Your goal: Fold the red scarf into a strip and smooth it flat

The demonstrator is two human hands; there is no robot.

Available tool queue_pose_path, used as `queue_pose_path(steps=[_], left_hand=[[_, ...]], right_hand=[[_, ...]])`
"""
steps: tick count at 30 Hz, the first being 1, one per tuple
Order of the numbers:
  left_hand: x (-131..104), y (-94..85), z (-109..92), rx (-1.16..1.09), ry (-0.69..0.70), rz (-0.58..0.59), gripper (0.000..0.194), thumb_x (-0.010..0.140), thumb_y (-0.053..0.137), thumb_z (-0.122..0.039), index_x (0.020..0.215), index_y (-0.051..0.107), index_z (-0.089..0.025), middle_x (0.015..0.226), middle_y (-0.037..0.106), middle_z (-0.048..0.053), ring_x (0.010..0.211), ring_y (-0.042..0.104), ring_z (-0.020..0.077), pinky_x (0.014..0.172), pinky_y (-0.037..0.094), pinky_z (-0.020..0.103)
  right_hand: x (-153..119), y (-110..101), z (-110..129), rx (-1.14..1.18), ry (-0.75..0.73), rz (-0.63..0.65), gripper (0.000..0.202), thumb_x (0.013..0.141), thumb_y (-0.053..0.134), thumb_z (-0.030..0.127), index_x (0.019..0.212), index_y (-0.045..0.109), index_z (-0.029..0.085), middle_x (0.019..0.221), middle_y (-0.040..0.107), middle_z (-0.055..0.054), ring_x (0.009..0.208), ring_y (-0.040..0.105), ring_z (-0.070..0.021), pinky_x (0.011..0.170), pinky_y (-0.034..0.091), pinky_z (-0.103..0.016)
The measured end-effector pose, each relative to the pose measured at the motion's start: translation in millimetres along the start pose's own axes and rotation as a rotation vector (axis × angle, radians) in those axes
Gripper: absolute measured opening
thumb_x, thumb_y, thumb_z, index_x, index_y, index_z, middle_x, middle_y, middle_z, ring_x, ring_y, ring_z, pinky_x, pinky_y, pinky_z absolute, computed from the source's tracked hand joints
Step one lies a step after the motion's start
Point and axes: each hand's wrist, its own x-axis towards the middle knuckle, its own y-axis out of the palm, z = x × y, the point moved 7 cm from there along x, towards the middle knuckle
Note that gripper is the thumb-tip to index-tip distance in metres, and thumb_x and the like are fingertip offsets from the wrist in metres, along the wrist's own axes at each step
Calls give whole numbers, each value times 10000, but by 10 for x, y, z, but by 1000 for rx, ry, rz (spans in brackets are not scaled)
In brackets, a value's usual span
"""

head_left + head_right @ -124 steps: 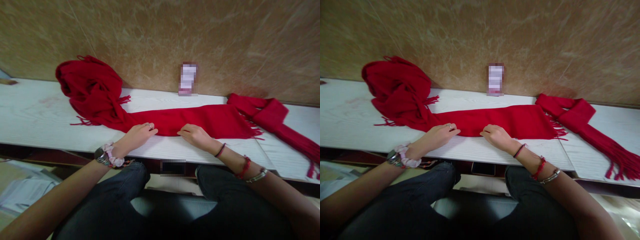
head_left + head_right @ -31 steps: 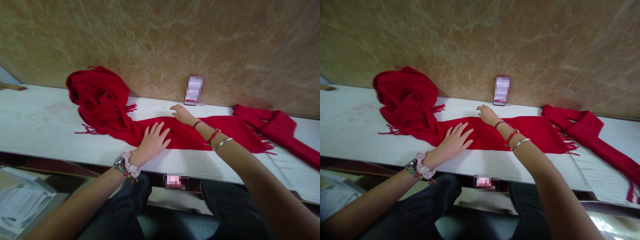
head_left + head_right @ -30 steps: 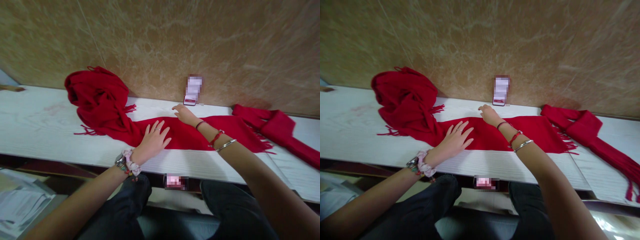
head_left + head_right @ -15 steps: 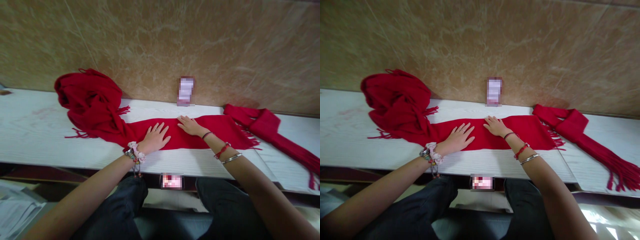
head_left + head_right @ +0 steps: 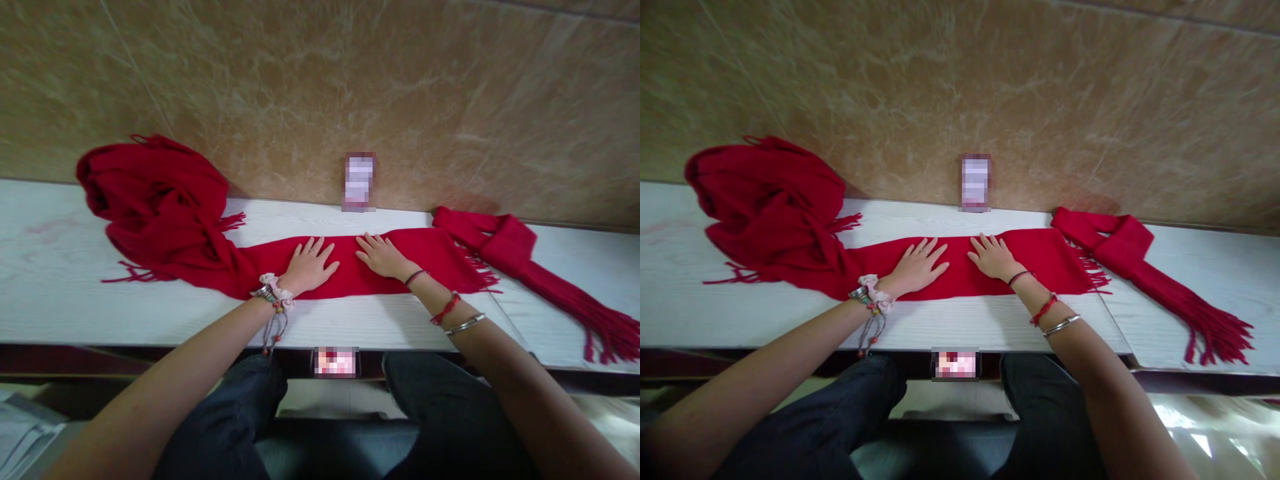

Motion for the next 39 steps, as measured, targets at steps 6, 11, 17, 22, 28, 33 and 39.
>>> queue_pose_path(steps=[6,11,17,22,28,33,39], left_hand=[[10,-17,9,-4,-3,2,575,899,230,-501,1390,294,-209,1473,233,90,1343,204,284,1063,209,464],[10,-5,9,4,0,-29,559,903,232,-496,1382,310,-220,1469,248,79,1340,217,275,1060,215,456],[-7,-24,-1,4,-7,-28,552,907,248,-477,1381,313,-203,1465,256,86,1338,223,275,1061,217,457],[-7,-46,-26,-4,5,-26,545,908,257,-469,1379,318,-200,1464,257,89,1338,222,279,1061,222,462],[-14,-50,-23,-9,4,-74,518,908,283,-439,1359,357,-194,1449,295,90,1328,251,271,1060,235,451],[-23,-52,-16,-5,7,-83,505,911,283,-422,1348,373,-187,1442,307,94,1323,262,262,1058,244,437],[-24,-69,-18,-9,-4,-61,504,911,282,-420,1351,367,-190,1446,303,80,1328,255,246,1068,229,417]], right_hand=[[21,-78,-332,-66,144,-76,487,938,257,323,1301,406,36,1365,396,-215,1266,351,-299,996,305,-454],[-68,-139,11,48,-70,-167,501,935,235,290,1303,388,-12,1376,365,-239,1307,288,-281,1019,305,-446],[-263,-21,364,102,-242,-106,553,934,251,372,1360,315,25,1431,285,-201,1324,250,-282,1027,311,-460],[-292,-52,18,8,-94,-76,494,915,267,244,1299,376,-46,1379,346,-258,1306,280,-317,1015,307,-499],[-349,-137,253,81,-153,-169,527,916,291,272,1339,323,-42,1413,298,-241,1326,234,-298,1053,278,-440],[-362,-20,368,110,-206,-119,535,921,308,299,1345,324,-27,1418,290,-231,1316,259,-299,1055,277,-443],[-338,-25,23,25,-90,-98,519,922,293,272,1303,360,-74,1374,339,-281,1314,251,-324,1048,275,-453]])
